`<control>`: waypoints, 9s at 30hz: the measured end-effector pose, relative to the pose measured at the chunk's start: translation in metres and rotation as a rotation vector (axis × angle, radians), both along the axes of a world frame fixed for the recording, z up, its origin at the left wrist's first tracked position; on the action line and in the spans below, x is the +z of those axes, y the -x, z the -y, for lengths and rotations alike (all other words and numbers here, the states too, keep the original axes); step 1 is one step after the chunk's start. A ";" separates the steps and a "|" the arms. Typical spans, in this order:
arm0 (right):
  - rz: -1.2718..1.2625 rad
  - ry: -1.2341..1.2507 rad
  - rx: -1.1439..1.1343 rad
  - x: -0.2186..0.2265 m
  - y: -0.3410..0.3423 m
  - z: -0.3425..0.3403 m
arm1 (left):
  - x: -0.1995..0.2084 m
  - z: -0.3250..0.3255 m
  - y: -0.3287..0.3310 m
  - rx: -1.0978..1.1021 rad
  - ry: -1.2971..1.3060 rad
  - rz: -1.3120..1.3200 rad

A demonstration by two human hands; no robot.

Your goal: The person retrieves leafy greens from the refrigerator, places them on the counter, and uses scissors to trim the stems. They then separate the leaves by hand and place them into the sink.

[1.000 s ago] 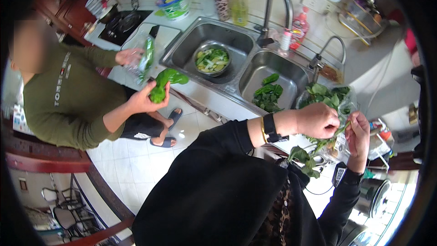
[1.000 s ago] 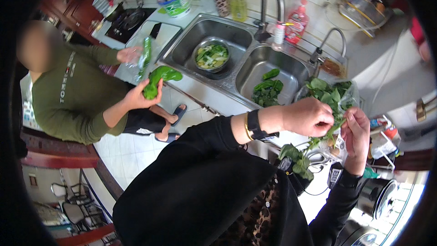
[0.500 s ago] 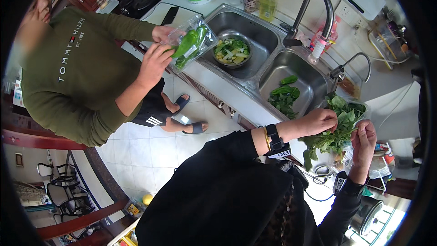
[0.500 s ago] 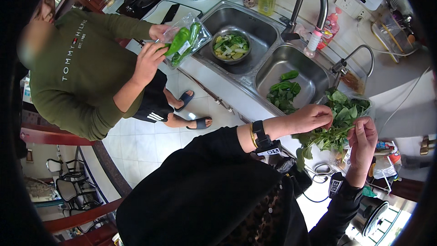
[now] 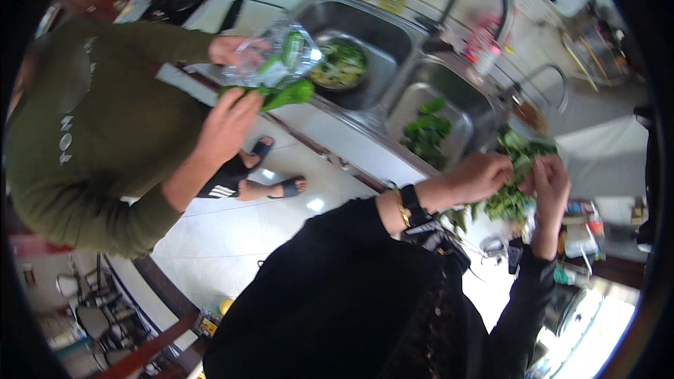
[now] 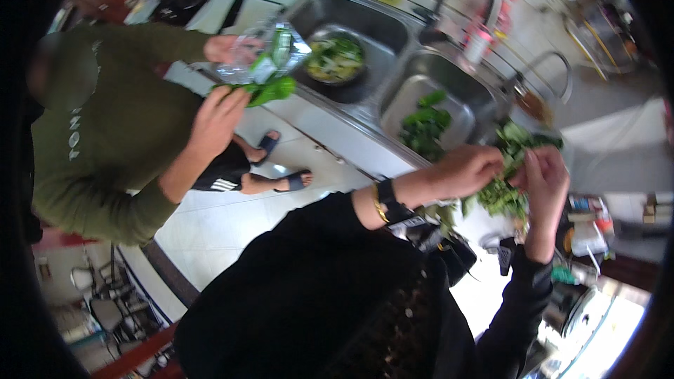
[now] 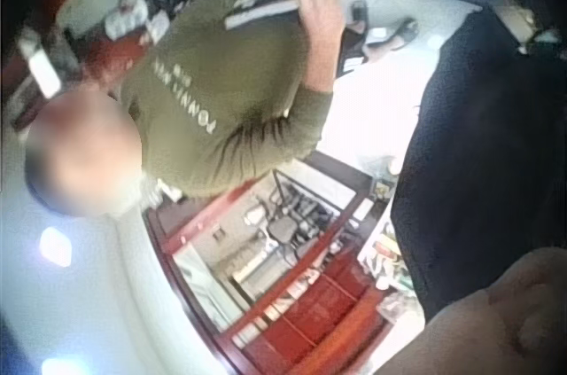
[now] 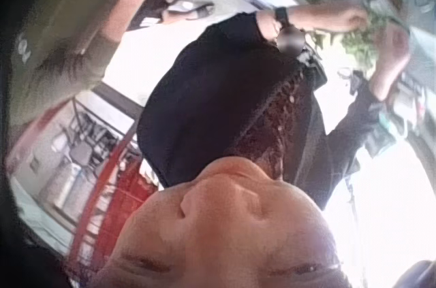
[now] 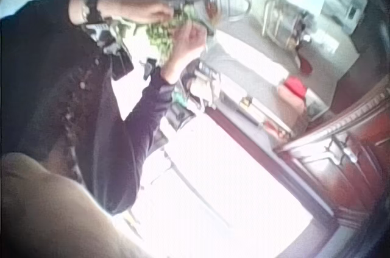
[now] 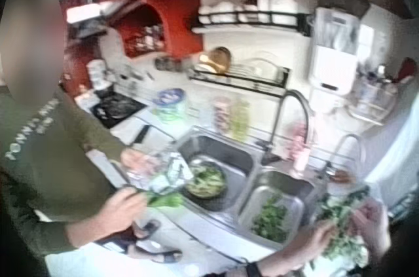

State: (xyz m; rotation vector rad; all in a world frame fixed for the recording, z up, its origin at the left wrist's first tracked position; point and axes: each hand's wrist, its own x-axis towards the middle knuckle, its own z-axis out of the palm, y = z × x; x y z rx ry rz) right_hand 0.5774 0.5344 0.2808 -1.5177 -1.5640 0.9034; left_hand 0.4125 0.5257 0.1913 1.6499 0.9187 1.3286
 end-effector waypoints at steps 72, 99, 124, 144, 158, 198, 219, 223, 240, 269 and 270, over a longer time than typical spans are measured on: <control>-0.539 -0.058 -0.416 -0.071 -0.103 0.042 | -0.254 -0.210 0.094 0.110 0.740 -0.273; -0.528 -0.179 -0.367 -0.048 -0.145 0.090 | -0.131 -0.099 0.146 0.128 1.010 1.078; -0.564 -0.118 -0.238 -0.027 -0.160 0.111 | -0.063 -0.016 0.148 -0.134 0.573 1.504; -0.754 -0.053 -0.189 -0.026 -0.088 0.070 | 0.030 -0.023 -0.014 -0.682 0.478 -0.108; -0.887 -0.018 -0.008 -0.015 -0.090 0.070 | 0.081 -0.010 -0.019 -0.872 0.601 -0.180; -0.091 -0.082 -0.168 0.023 -0.053 0.017 | 0.060 -0.038 -0.030 -0.609 -0.415 -0.486; -0.752 0.015 -0.244 -0.037 -0.072 0.003 | 0.025 -0.038 -0.014 -0.973 0.952 0.287; -0.640 -0.041 -0.236 -0.041 -0.068 0.005 | 0.026 -0.037 -0.007 -1.028 0.966 0.307; -0.263 -0.345 -0.314 -0.005 -0.047 0.040 | 0.044 -0.001 0.001 -0.710 0.891 0.168; 0.477 0.425 -0.772 -0.214 -0.181 0.270 | -0.091 -0.143 0.045 -0.315 0.860 -0.475; 0.552 0.396 -0.767 -0.218 -0.181 0.269 | -0.093 -0.146 0.047 -0.276 0.846 -0.524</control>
